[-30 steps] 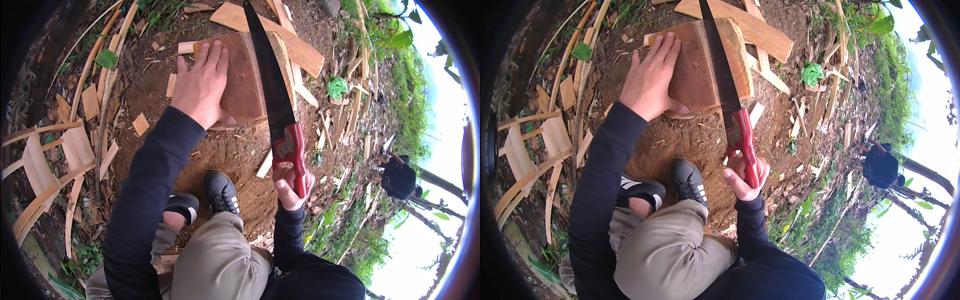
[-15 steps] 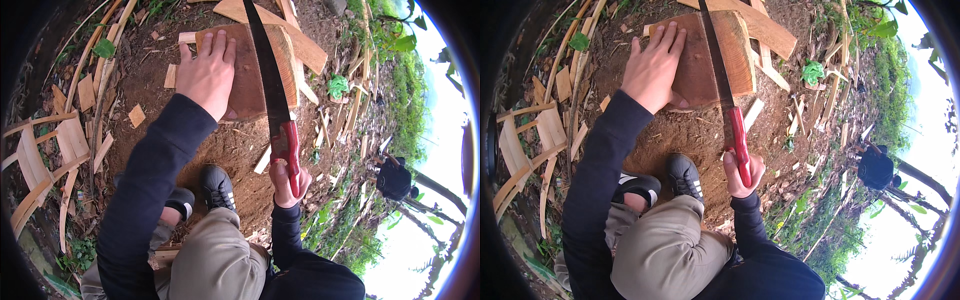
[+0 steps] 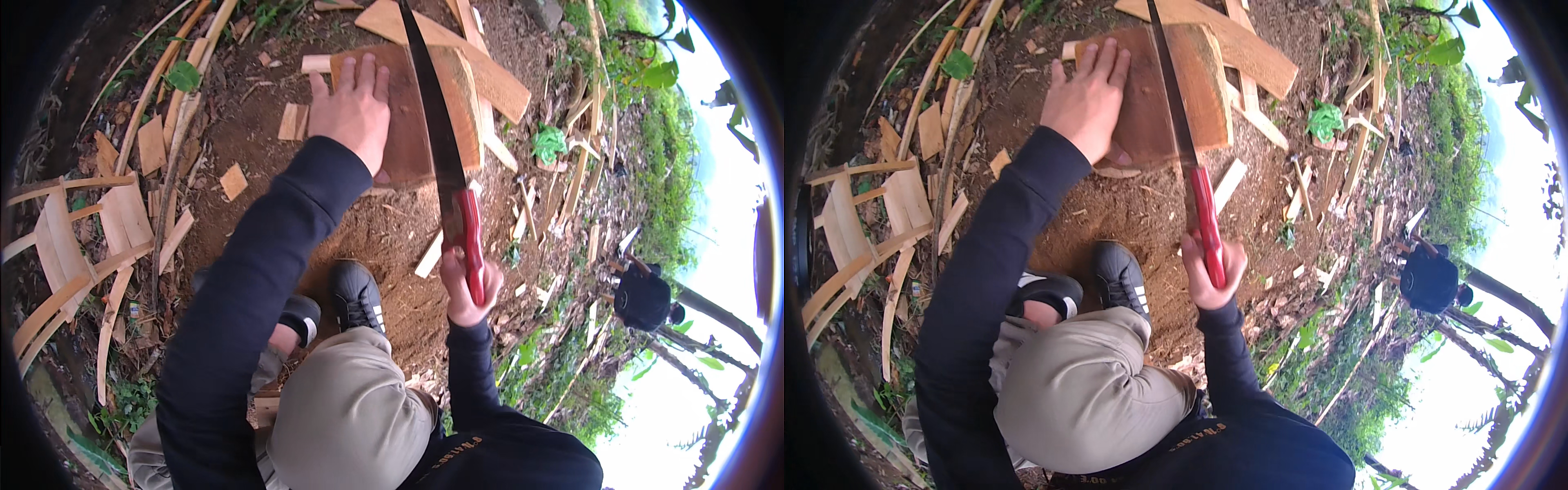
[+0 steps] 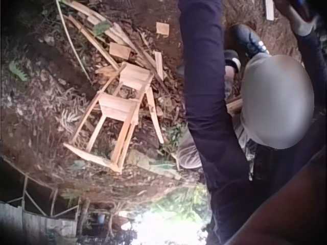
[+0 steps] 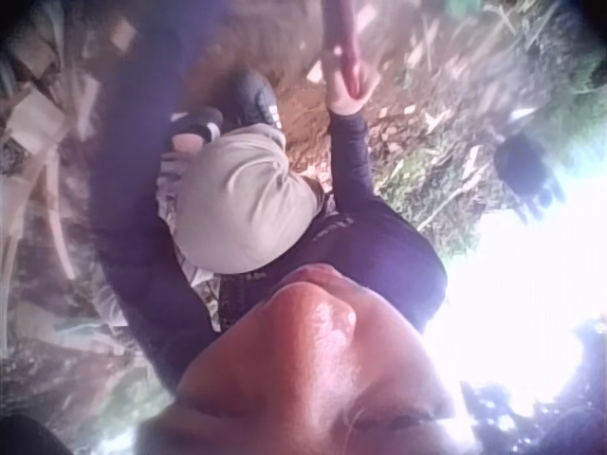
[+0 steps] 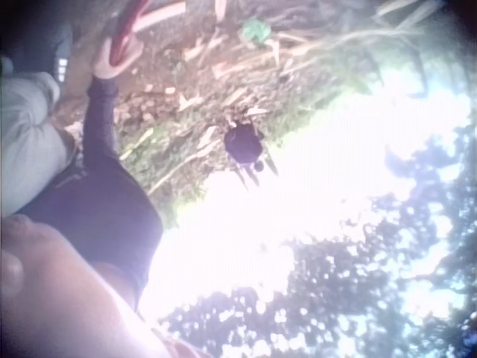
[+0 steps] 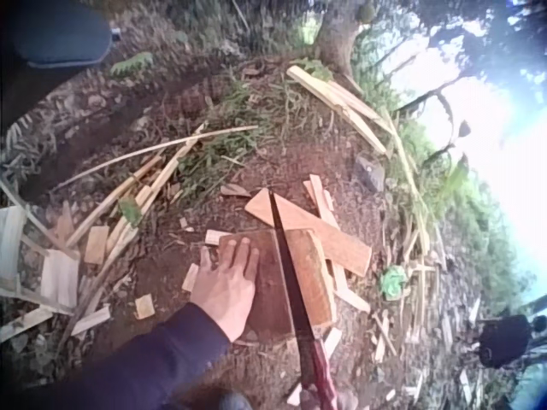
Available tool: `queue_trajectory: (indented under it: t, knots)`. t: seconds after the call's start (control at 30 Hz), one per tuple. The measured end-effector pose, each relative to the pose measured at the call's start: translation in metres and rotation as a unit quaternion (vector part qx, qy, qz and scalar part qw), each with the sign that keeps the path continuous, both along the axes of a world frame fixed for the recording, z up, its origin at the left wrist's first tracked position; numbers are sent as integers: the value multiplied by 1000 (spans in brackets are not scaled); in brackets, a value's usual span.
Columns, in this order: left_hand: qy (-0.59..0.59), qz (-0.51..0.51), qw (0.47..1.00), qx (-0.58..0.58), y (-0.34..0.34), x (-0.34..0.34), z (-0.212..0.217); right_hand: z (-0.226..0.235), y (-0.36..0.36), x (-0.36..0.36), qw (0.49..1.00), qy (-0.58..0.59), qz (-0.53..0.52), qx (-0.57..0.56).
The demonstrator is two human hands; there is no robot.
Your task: The person uses a red hand saw to cut a rectangular wooden plank resting on a tree stump. They hold the wood steady with their left hand while sawing with their right hand, creating smaller pieces of wood that accumulate on the ground.
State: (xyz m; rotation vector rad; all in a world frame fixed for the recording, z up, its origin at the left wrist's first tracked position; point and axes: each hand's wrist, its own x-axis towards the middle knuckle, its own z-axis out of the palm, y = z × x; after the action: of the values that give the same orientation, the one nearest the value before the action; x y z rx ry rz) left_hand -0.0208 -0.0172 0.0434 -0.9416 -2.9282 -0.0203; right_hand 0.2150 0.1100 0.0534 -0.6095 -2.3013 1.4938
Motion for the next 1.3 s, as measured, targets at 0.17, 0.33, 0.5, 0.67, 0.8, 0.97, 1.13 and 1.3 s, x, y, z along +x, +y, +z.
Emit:
queue_trajectory:
  t: [0.17, 0.33, 0.5, 0.67, 0.8, 0.97, 1.13, 1.3]
  knots:
    - [-91, -43, 995, 22, -9, -5, 19, 0, 9, 15, 995, 40, 27, -89]
    - [-65, 35, 974, 214, 8, 2, -6, -8, 14, 17, 979, 79, 129, -137]
    - [47, 90, 942, 321, 26, 18, -40, 2, 15, 17, 983, -21, 183, 23]
    - [54, 79, 939, 330, 27, 20, -41, -8, 17, 19, 988, 33, 118, 98]
    - [55, 80, 944, 316, 28, 22, -39, -12, 4, 16, 998, 31, 31, 45]
    - [56, 87, 951, 291, 27, 18, -38, -3, -15, 10, 994, 72, 11, 85]
    - [38, 82, 949, 303, 30, 19, -37, -3, -4, 6, 999, 11, 18, 36]
    - [49, 87, 948, 302, 28, 15, -35, -8, -6, 17, 999, 50, -3, 5]
